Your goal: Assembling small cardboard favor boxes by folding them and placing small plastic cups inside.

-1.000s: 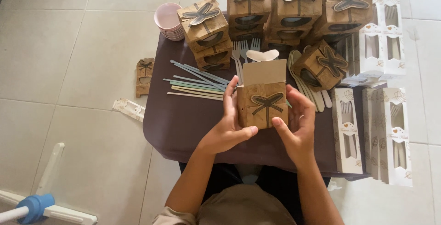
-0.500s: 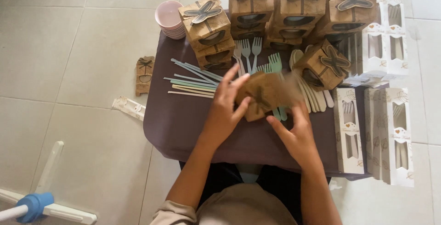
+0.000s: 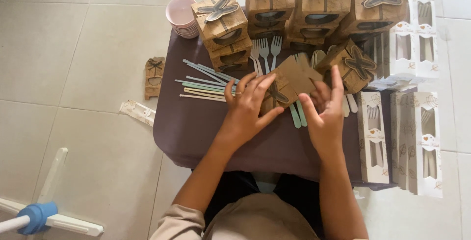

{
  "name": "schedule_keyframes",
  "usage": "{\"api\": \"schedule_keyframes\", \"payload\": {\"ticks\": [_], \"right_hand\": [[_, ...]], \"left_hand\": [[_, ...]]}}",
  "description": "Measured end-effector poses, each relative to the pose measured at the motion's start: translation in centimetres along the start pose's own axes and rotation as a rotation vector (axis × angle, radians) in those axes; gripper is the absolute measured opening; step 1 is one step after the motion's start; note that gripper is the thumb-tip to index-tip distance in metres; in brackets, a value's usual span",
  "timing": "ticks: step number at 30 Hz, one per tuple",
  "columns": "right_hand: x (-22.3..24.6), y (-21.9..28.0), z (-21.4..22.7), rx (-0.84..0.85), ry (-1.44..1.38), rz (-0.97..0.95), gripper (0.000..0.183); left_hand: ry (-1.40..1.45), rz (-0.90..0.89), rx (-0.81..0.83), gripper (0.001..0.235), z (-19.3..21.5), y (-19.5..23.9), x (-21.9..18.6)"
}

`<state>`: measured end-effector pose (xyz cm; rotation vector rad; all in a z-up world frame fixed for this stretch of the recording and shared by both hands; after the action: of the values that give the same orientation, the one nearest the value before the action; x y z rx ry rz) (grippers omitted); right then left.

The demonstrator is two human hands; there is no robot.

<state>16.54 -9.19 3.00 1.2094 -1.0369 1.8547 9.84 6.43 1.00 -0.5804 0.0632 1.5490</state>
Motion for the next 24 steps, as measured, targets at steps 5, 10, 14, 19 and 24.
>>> {"api": "schedule_keyframes", "payload": {"ticks": [5, 10, 14, 19, 24], "right_hand": [[2.0, -1.4, 0.4, -0.101, 0.284, 0.144, 0.068], [2.3, -2.1, -0.3, -0.061, 0.4, 0.172, 0.044], [1.6, -2.2, -0.7, -0.026, 0.307, 0.145, 0.031], [0.8, -2.6, -0.3, -0.03, 0.224, 0.115, 0.03], [1.0, -2.4, 0.2, -0.047, 0.193, 0.108, 0.029]], "left_hand": [[-0.089, -0.221, 0.087, 0.063, 0.8, -2.3, -0.6], [-0.229, -0.408, 0.03, 0.053, -0.1, -2.6, -1.3], [-0.257, -0.458, 0.047, 0.044, -0.3, -2.4, -2.6], [-0.308, -0.539, 0.043, 0.042, -0.8, -2.8, -3.0], [-0.169, -0.571, -0.094, 0.037, 0.1, -2.6, -3.1]]}}
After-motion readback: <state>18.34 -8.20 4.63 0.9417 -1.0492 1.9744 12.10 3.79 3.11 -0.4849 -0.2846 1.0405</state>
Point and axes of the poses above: each hand's wrist, its own y-axis away from the middle knuckle, its own z-axis out of the back of the hand, x = y × z, the point moved 10 cm from there along -y, towards the middle knuckle, and after that the axes turned 6 degrees about x, right-handed, at the moved point
